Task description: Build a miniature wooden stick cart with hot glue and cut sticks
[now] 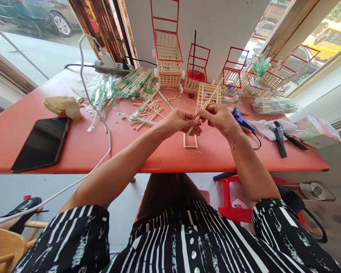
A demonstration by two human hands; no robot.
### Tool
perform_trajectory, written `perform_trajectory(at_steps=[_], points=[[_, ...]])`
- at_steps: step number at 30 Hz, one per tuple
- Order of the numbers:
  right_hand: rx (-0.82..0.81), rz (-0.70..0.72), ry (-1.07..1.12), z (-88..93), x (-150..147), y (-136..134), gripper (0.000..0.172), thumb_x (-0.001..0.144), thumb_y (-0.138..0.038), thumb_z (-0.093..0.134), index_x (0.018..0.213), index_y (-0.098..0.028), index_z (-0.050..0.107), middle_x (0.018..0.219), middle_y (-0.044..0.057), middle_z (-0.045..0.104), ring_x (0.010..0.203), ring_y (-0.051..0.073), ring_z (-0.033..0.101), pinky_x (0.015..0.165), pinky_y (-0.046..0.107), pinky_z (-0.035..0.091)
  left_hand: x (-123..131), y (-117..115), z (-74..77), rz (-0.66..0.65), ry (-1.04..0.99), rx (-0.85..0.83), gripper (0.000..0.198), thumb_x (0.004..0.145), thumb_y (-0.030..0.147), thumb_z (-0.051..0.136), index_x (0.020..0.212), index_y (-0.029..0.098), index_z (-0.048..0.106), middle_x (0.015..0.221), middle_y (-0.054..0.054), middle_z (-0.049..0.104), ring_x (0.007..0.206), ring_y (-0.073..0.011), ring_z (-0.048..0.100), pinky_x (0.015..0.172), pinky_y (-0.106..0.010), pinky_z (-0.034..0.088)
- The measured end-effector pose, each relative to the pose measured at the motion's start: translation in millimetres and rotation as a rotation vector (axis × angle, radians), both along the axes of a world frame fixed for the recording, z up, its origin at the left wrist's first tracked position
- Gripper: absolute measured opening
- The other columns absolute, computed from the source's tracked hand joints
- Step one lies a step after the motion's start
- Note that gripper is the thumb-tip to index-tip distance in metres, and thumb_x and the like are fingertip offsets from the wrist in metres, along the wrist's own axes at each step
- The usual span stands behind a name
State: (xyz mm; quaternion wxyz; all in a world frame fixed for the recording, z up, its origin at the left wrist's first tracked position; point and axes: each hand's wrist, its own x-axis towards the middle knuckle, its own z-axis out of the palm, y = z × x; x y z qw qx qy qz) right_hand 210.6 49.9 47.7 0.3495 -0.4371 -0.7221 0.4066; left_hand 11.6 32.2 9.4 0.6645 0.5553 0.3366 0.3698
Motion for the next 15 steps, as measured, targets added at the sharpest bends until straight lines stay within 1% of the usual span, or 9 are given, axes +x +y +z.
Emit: perform_trajectory(at_steps=[3,5,7,9,11,12,13,14,15], points=[[0.022,-0.011,-0.016,-4.5,1,1,0.057,0.084,-0.071,0.084,0.073,-0.017,0.07,0.062,-0.002,0.059,0.05,0.007,0.042,0.045,0.024,0.031,2,0,0.1,0.005,0.006,0.024,0.053,0.069,0.054,0.103,0.092,0.012,0.08,0.085,-0.012,0.085,0.075,-0.0238,0.084,0.073,-0.031,0.067],[0.07,-0.019,-0.051,-6.2,5,-1,0.059,0.086,-0.076,0.079,0.08,-0.017,0.073,0.068,0.001,0.064,0.056,0.01,0.051,0.049,0.024,0.038,2,0,0.4,0.007,0.016,0.039,0.049,0.072,0.051,0.101,0.089,0.011,0.079,0.083,-0.012,0.085,0.073,-0.023,0.083,0.069,-0.029,0.066],[0.177,-0.047,-0.113,-4.6,17,-5,0.056,0.092,-0.074,0.075,0.095,-0.018,0.077,0.087,0.006,0.075,0.074,0.015,0.066,0.06,0.025,0.051,1,0,1.4,0.008,0.022,0.054,0.044,0.074,0.048,0.1,0.087,0.011,0.079,0.082,-0.012,0.084,0.072,-0.0228,0.083,0.066,-0.028,0.065],[0.311,-0.137,-0.212,1.2,41,-9,0.048,0.098,-0.063,0.073,0.119,-0.02,0.077,0.121,0.011,0.079,0.103,0.021,0.074,0.081,0.03,0.059,-2,0,4.0,0.015,0.03,0.073,0.04,0.077,0.044,0.098,0.087,0.011,0.079,0.083,-0.012,0.085,0.073,-0.0232,0.083,0.066,-0.028,0.066],[0.393,-0.315,-0.387,9.5,78,-13,0.049,0.101,-0.048,0.074,0.14,-0.019,0.07,0.15,0.016,0.068,0.127,0.026,0.07,0.101,0.036,0.058,-6,0,8.1,0.048,0.038,0.097,0.036,0.08,0.041,0.096,0.088,0.01,0.079,0.086,-0.013,0.085,0.075,-0.0237,0.084,0.067,-0.028,0.066],[0.402,-0.414,-0.506,13.3,102,-15,0.055,0.101,-0.041,0.075,0.149,-0.015,0.064,0.158,0.019,0.062,0.138,0.029,0.064,0.112,0.04,0.054,-9,0,10.6,0.073,0.038,0.109,0.034,0.082,0.04,0.095,0.088,0.01,0.078,0.086,-0.013,0.085,0.076,-0.0238,0.084,0.067,-0.028,0.067],[0.389,-0.51,-0.636,16.2,128,-17,0.064,0.101,-0.036,0.076,0.157,-0.01,0.058,0.164,0.023,0.056,0.151,0.031,0.055,0.124,0.042,0.044,-11,1,13.1,0.099,0.036,0.123,0.033,0.083,0.039,0.093,0.089,0.01,0.078,0.087,-0.013,0.085,0.077,-0.0238,0.084,0.067,-0.028,0.067],[0.328,-0.594,-0.771,17.7,156,-20,0.078,0.099,-0.035,0.079,0.164,-0.003,0.048,0.169,0.028,0.048,0.16,0.034,0.045,0.132,0.043,0.034,-14,1,15.5,0.119,0.034,0.135,0.032,0.084,0.038,0.093,0.089,0.01,0.078,0.087,-0.013,0.085,0.077,-0.0238,0.084,0.068,-0.028,0.067],[0.237,-0.669,-0.894,17.7,185,-23,0.087,0.1,-0.039,0.078,0.169,-0.001,0.04,0.172,0.031,0.042,0.166,0.037,0.035,0.134,0.044,0.029,-16,1,17.6,0.133,0.034,0.147,0.031,0.085,0.037,0.092,0.089,0.01,0.078,0.087,-0.013,0.085,0.078,-0.0237,0.085,0.069,-0.029,0.067]])
